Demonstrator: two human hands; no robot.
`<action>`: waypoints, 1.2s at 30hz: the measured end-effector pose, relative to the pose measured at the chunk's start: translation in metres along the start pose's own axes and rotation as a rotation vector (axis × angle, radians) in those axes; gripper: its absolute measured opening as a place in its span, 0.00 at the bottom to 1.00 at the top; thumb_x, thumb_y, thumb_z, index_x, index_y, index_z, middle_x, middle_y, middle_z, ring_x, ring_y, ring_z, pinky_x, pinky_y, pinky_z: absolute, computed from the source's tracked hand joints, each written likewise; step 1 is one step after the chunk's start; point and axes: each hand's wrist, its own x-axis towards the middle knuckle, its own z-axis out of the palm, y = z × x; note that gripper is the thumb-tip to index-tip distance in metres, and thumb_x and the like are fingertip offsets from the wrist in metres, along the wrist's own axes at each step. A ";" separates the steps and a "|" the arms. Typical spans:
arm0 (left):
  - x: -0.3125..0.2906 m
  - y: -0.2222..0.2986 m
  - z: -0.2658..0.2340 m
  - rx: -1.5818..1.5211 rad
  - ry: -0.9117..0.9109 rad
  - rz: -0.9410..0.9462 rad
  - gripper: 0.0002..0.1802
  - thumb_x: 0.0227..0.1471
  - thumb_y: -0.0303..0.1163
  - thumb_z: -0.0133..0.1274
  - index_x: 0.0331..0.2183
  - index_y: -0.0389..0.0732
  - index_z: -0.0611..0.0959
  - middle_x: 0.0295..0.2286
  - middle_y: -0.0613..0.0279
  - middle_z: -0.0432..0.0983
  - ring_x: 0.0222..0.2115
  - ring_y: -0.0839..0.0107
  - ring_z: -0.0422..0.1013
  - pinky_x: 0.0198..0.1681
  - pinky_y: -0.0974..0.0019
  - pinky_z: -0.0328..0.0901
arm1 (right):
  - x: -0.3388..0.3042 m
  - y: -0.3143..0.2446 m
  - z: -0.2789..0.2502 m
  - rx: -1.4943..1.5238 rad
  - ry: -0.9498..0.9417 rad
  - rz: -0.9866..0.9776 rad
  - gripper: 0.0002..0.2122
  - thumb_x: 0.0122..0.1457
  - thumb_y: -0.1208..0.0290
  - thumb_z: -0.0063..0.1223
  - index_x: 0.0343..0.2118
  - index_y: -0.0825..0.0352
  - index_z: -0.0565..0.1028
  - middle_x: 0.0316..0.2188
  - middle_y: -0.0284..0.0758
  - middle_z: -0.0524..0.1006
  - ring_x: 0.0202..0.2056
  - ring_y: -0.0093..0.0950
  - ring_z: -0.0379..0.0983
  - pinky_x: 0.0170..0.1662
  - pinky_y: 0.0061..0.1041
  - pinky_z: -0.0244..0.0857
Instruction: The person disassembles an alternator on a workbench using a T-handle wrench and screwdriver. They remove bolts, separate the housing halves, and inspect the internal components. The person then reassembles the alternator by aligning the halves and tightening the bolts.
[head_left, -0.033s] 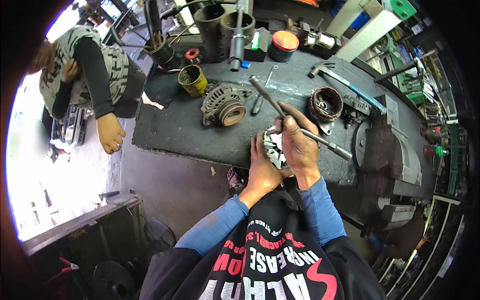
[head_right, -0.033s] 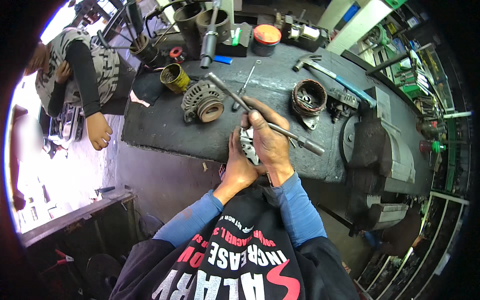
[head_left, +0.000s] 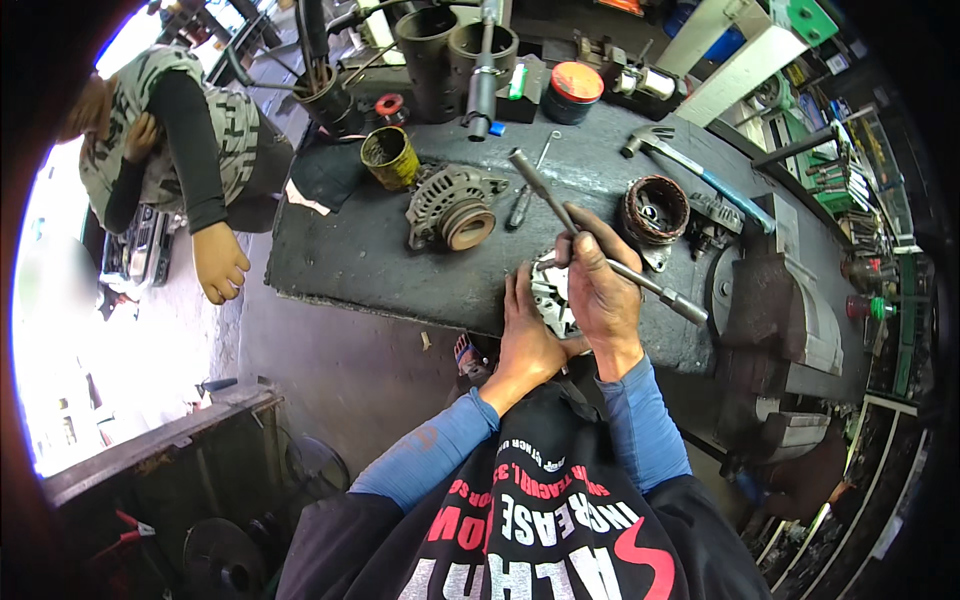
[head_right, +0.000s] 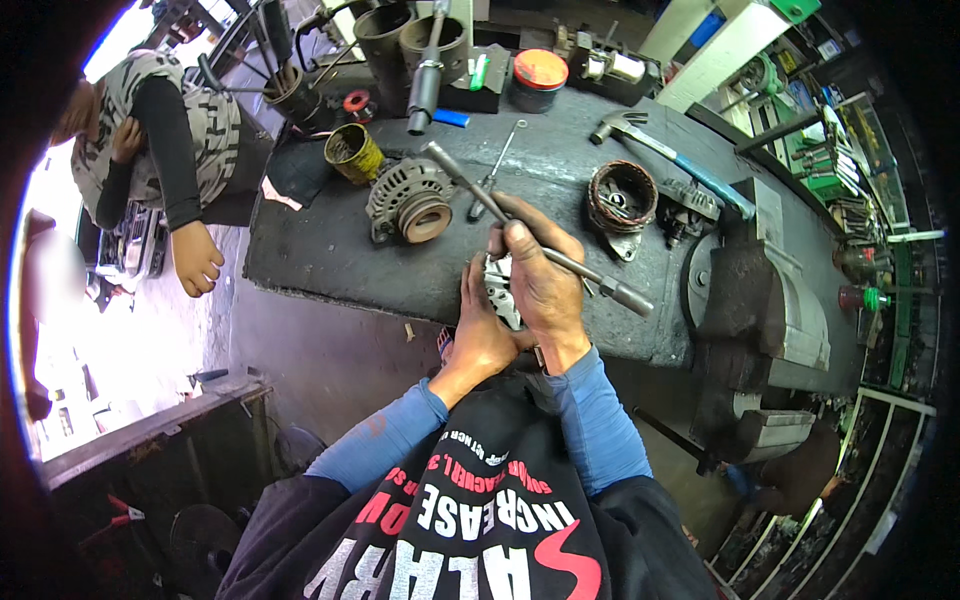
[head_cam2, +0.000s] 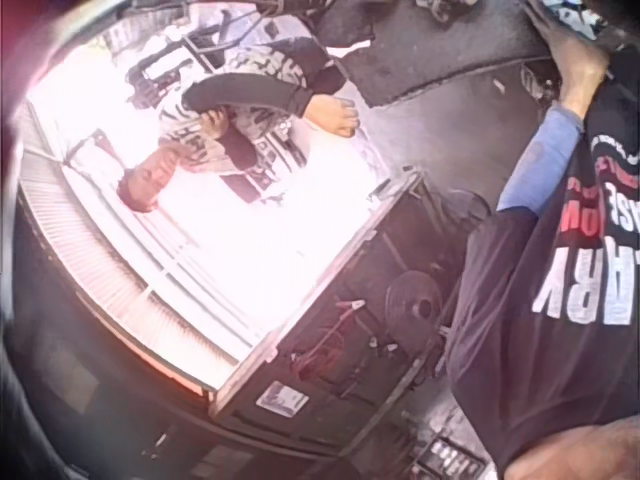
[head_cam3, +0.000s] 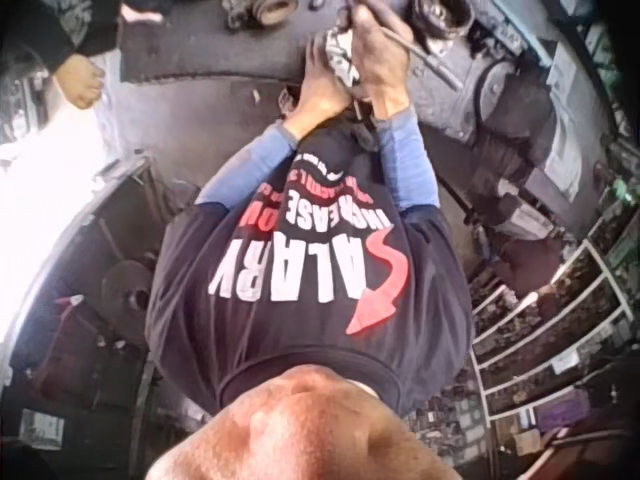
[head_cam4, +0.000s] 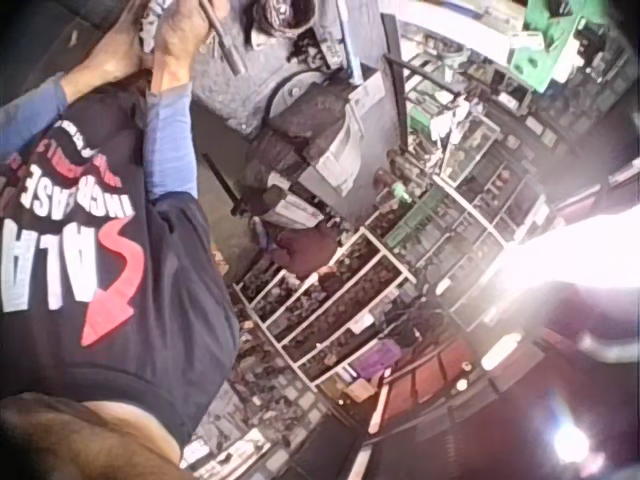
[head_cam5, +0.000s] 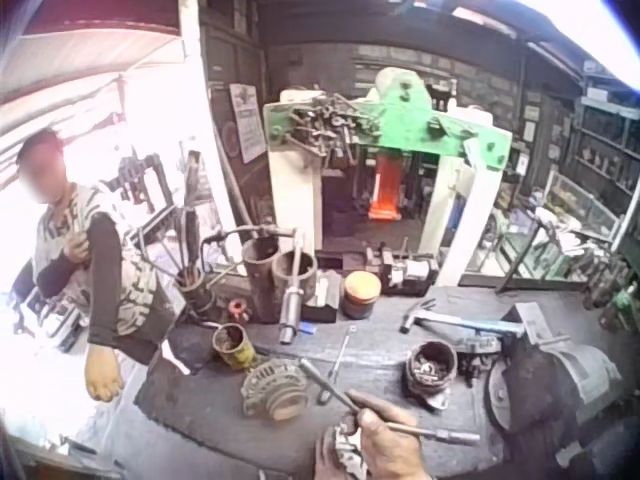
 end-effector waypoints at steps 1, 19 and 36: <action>0.001 0.001 -0.002 -0.019 -0.007 -0.005 0.80 0.32 0.41 0.80 0.70 0.31 0.40 0.69 0.33 0.43 0.72 0.37 0.41 0.74 0.48 0.48 | -0.001 0.002 0.001 0.005 0.003 -0.014 0.19 0.69 0.70 0.59 0.57 0.77 0.77 0.38 0.36 0.79 0.39 0.24 0.73 0.44 0.25 0.68; 0.016 0.001 0.008 -0.036 -0.062 0.066 0.78 0.28 0.43 0.82 0.68 0.30 0.47 0.66 0.32 0.48 0.68 0.33 0.46 0.72 0.43 0.49 | 0.093 -0.056 0.000 -0.859 -0.619 0.801 0.13 0.48 0.74 0.53 0.33 0.73 0.85 0.31 0.42 0.85 0.34 0.30 0.81 0.43 0.29 0.75; 0.058 -0.001 -0.039 -0.056 0.182 0.288 0.10 0.56 0.27 0.58 0.40 0.36 0.85 0.29 0.36 0.81 0.33 0.35 0.78 0.34 0.45 0.72 | 0.044 -0.006 -0.004 -0.067 -0.189 0.371 0.25 0.74 0.52 0.49 0.57 0.72 0.77 0.26 0.32 0.81 0.25 0.20 0.75 0.30 0.21 0.71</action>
